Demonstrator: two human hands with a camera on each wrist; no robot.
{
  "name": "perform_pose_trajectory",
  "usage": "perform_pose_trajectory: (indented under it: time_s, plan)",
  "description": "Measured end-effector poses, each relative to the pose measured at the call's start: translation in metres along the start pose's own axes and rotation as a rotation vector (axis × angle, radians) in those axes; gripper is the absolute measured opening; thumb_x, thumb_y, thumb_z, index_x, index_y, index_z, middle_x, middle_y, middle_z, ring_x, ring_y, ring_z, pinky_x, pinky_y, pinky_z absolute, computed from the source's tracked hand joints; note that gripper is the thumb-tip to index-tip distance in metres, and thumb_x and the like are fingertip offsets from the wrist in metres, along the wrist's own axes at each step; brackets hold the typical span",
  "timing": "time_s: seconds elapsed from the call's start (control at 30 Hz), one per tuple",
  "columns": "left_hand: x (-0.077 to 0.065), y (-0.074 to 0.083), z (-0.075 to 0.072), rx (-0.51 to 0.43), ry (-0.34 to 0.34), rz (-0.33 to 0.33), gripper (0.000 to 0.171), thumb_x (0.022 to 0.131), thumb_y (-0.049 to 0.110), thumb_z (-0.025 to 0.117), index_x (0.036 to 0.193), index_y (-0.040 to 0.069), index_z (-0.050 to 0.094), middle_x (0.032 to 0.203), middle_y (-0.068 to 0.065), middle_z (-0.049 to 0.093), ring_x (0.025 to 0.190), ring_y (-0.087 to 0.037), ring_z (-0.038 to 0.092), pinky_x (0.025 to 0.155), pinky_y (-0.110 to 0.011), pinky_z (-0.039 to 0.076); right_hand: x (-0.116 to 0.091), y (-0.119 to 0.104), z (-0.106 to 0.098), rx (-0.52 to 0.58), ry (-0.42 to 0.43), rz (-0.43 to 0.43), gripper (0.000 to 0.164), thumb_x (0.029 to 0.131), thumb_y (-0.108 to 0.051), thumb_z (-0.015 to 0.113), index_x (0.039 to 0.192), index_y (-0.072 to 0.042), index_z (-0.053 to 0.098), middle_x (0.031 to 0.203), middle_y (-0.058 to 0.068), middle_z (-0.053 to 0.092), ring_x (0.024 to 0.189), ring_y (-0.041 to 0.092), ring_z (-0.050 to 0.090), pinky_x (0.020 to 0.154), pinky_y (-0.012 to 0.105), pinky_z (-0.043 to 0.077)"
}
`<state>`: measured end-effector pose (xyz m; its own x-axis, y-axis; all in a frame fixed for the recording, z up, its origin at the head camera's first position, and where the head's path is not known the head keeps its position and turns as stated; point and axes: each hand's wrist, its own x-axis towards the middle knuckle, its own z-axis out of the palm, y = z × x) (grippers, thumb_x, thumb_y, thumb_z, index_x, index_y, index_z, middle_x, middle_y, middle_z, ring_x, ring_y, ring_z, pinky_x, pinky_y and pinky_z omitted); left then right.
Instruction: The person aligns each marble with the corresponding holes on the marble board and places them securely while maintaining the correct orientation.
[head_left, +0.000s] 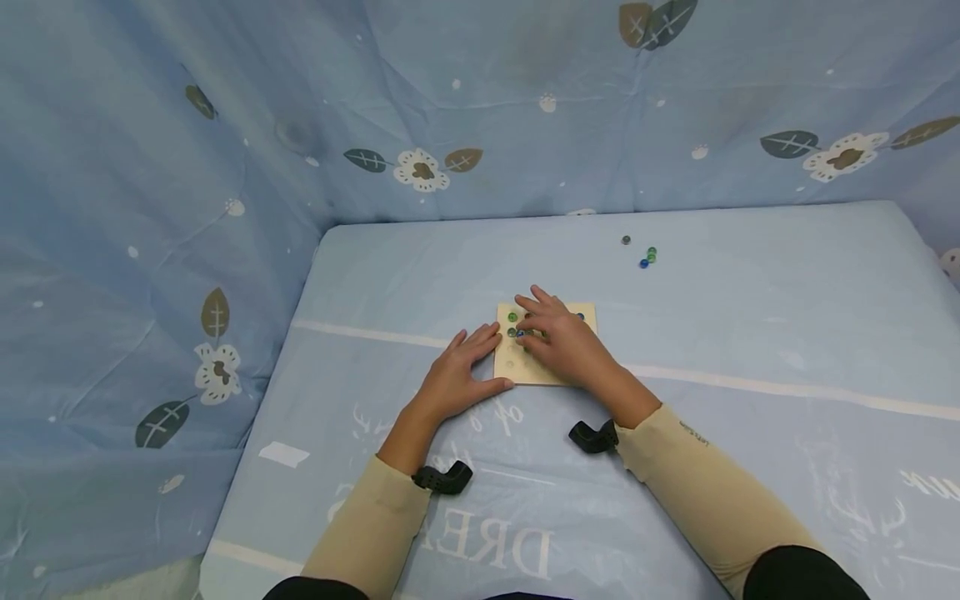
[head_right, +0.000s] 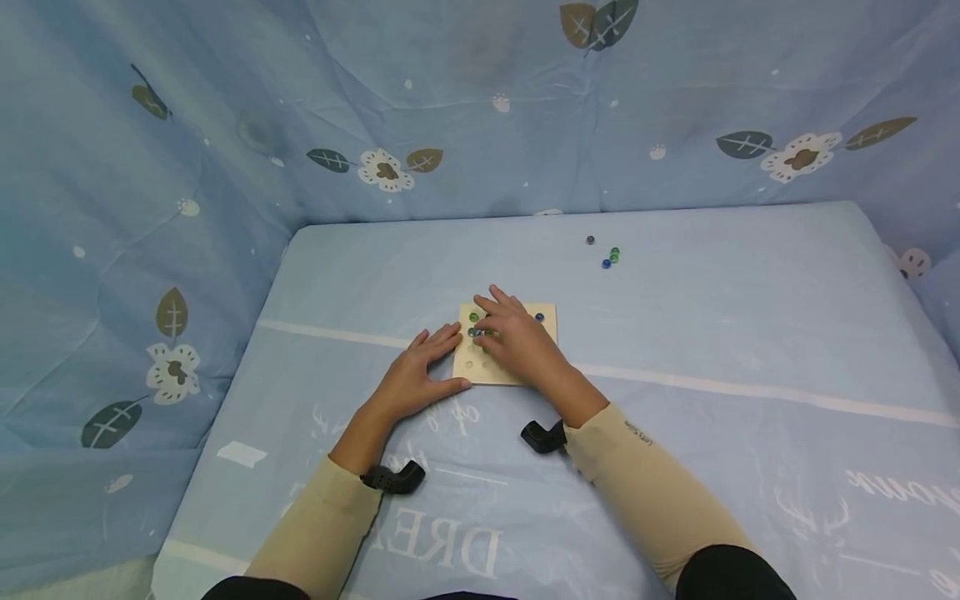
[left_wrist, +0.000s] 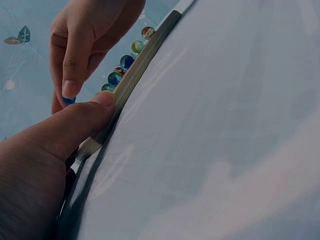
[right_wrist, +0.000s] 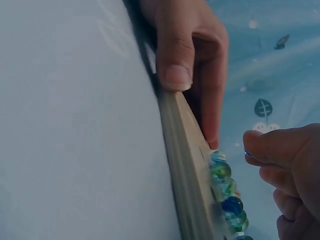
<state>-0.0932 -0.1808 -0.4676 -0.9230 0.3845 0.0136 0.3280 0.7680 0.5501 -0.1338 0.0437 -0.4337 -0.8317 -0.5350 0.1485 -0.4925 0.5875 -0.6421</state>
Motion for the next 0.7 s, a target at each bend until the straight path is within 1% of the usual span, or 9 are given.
perform_pose_trajectory:
  time_s: [0.13,0.3,0.7]
  plan:
    - [-0.001,-0.001,0.0,0.002,-0.001,0.009,0.081,0.084,0.052,0.073,0.15,0.018,0.043,0.159,0.009,0.031,0.148,-0.012,0.028,0.125,-0.039,0.016,0.002,0.0,0.006,-0.049,-0.049,-0.017,0.024,0.095,-0.021,0.067,0.113,-0.007,0.074,0.154,0.008,0.043,0.151,0.029,0.022,0.122,0.054,0.022]
    - [-0.001,-0.001,0.0,0.011,0.007,0.018,0.081,0.083,0.052,0.074,0.15,0.017,0.043,0.159,0.008,0.032,0.148,-0.012,0.029,0.125,-0.039,0.017,0.002,0.0,0.011,-0.071,-0.087,-0.036,0.025,0.094,-0.019,0.068,0.115,-0.006,0.074,0.154,0.01,0.043,0.151,0.03,0.021,0.122,0.053,0.02]
    - [-0.001,-0.001,0.0,0.001,0.014,0.03,0.081,0.083,0.05,0.075,0.15,0.017,0.043,0.159,0.007,0.033,0.148,-0.013,0.029,0.125,-0.04,0.016,0.0,0.001,0.017,-0.14,-0.074,-0.104,0.03,0.093,-0.016,0.069,0.121,-0.006,0.072,0.152,0.013,0.044,0.149,0.034,0.024,0.12,0.056,0.025]
